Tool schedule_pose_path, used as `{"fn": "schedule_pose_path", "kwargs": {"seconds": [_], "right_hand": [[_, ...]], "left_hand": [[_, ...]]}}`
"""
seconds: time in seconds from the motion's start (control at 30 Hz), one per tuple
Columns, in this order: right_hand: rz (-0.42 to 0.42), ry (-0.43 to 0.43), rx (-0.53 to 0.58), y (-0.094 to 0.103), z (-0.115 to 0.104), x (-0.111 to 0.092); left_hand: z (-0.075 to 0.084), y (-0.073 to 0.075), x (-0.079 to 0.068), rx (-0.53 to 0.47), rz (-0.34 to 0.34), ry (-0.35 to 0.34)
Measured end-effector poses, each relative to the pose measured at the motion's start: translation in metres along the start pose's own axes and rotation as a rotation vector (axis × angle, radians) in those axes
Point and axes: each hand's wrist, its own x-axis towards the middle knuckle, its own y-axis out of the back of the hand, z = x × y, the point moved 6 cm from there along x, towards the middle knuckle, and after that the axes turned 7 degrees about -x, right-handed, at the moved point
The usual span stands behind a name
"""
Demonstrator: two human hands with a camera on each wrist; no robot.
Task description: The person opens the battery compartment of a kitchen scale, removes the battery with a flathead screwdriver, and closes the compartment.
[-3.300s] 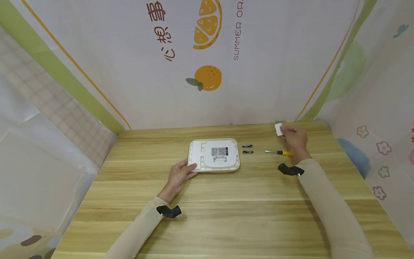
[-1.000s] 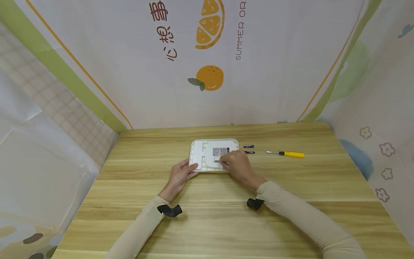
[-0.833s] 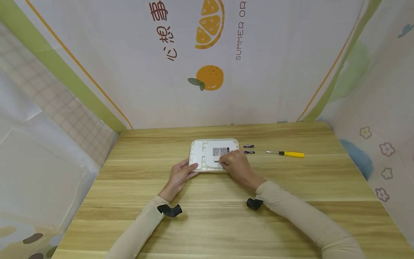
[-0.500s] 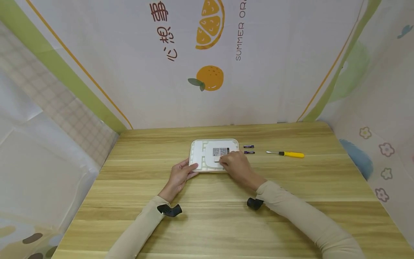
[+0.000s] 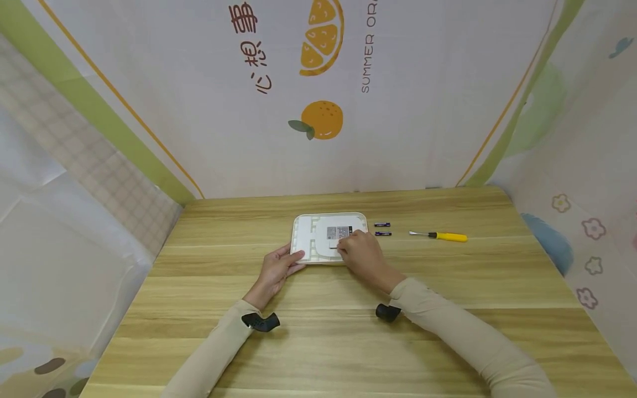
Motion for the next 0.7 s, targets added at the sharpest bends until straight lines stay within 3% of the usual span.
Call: {"fn": "schedule_pose_path", "kwargs": {"seconds": [0.37,0.47,0.7], "right_hand": [[0.009,0.097,-0.060,0.005,-0.005,-0.004],[-0.038,0.117,-0.110,0.003,-0.007,-0.007],[-0.194,0.073,-0.166,-0.004,-0.008,-0.012]], "left_hand": [[0.000,0.000,0.001,0.009,-0.006,0.000],[0.000,-0.001,0.000,0.010,-0.010,0.002],[-0.001,0.000,0.000,0.006,0.014,0.013]]}}
